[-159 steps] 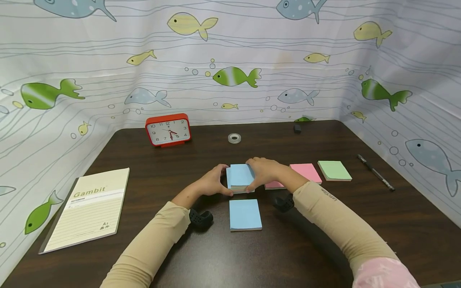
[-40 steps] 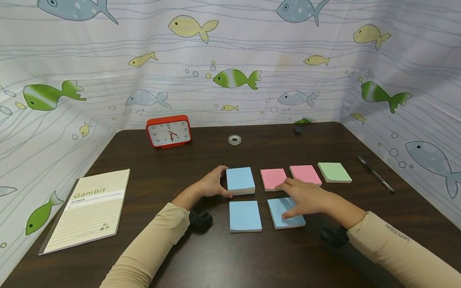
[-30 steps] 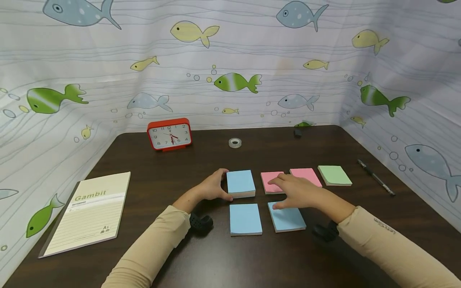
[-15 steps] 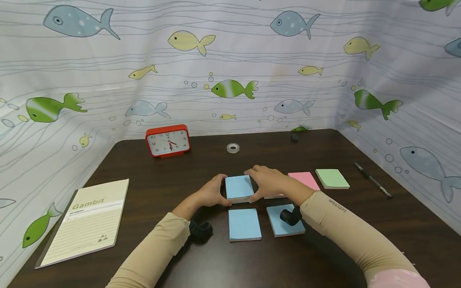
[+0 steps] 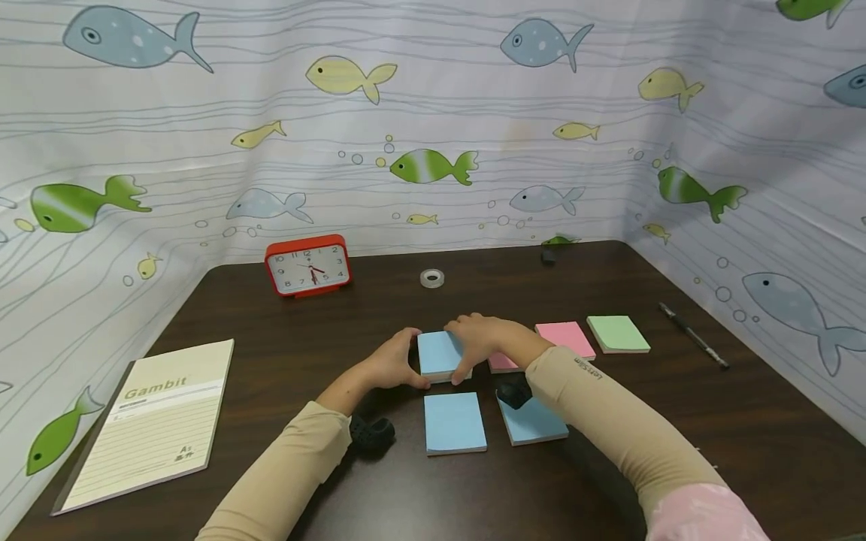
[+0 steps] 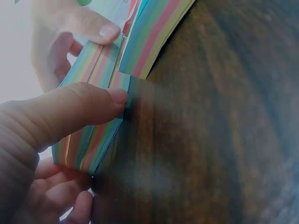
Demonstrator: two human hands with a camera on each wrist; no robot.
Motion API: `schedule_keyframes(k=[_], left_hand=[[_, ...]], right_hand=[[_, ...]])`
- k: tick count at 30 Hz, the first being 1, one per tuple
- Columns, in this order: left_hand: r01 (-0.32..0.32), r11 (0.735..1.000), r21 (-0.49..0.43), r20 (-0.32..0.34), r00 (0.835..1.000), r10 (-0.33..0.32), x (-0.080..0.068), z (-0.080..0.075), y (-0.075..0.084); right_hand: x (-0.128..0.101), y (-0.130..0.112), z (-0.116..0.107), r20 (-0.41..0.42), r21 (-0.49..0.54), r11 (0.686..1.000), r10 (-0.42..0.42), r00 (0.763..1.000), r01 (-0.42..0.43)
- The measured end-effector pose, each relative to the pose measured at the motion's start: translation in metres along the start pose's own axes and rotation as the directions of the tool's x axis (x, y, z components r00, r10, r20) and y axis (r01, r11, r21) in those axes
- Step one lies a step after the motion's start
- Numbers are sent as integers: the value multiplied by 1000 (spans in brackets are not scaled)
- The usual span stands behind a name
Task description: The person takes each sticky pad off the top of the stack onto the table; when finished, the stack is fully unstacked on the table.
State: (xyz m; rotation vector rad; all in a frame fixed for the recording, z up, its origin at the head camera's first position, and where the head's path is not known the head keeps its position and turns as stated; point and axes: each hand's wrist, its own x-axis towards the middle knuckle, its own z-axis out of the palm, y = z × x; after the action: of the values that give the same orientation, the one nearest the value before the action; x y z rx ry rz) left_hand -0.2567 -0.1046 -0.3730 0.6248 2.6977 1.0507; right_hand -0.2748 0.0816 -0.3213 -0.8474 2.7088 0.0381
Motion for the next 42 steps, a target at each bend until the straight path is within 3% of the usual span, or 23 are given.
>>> schedule_keyframes(k=[9, 22, 42], left_hand=[[8, 1000, -2, 4, 1000, -8, 1, 0, 0], [32, 999, -9, 6, 999, -32, 1, -3, 5], [21, 999, -33, 4, 1000, -21, 1, -2, 1]], right_hand=[[11, -2, 2, 37, -71, 997, 14, 999, -11], [10, 0, 2, 14, 12, 1000, 2, 1000, -2], [6, 0, 3, -33, -70, 997, 26, 999, -29]])
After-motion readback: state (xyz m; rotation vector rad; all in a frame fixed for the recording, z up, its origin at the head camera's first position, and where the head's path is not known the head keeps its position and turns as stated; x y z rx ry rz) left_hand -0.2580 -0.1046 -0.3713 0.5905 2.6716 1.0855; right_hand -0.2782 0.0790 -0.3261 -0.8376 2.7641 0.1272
